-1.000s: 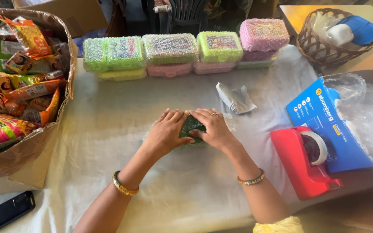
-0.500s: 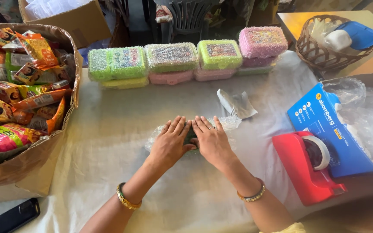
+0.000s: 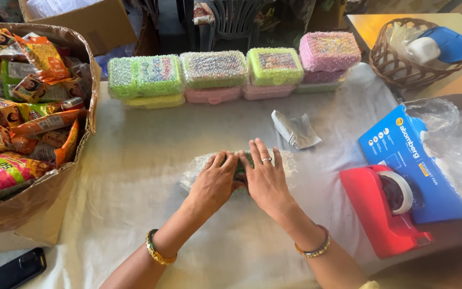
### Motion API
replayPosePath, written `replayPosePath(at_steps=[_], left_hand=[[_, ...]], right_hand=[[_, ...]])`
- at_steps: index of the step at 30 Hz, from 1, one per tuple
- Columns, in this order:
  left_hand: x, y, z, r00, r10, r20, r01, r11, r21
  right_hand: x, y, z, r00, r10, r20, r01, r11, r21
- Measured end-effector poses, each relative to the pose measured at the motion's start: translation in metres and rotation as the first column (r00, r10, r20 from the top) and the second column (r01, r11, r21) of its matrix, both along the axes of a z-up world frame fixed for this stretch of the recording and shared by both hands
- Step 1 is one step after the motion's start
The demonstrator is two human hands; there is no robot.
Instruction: Wrapping a small green plastic container in bubble wrap.
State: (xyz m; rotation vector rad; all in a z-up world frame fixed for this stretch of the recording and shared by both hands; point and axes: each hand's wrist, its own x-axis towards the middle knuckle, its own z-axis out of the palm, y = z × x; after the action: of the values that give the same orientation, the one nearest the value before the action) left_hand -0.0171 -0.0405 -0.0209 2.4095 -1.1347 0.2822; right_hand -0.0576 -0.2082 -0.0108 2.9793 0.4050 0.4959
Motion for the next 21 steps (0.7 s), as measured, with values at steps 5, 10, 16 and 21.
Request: replayPosePath(at_steps=[5, 10, 16, 21], left_hand=[[0.002, 0.0, 0.0, 1.0, 0.015, 0.0, -0.015, 0.998, 0.06], [0.003, -0.002, 0.002, 0.997, 0.058, 0.051, -0.063, 0.993, 0.105], [0.008, -0.003, 0.007, 0.996, 0.055, 0.071, -0.061, 0.995, 0.085], [0.005, -0.002, 0.005, 0.989, 0.074, 0.126, -0.094, 0.983, 0.161]], right_hand=[[0.001, -0.001, 0.002, 1.0, -0.011, -0.012, 0.011, 1.0, -0.022], [0.006, -0.004, 0.004, 1.0, 0.006, -0.024, -0.007, 0.999, -0.036], [0.01, -0.013, 0.007, 0.992, 0.072, -0.102, -0.059, 0.991, 0.121], [0.005, -0.011, 0.004, 0.996, 0.079, -0.03, -0.077, 0.994, 0.074]])
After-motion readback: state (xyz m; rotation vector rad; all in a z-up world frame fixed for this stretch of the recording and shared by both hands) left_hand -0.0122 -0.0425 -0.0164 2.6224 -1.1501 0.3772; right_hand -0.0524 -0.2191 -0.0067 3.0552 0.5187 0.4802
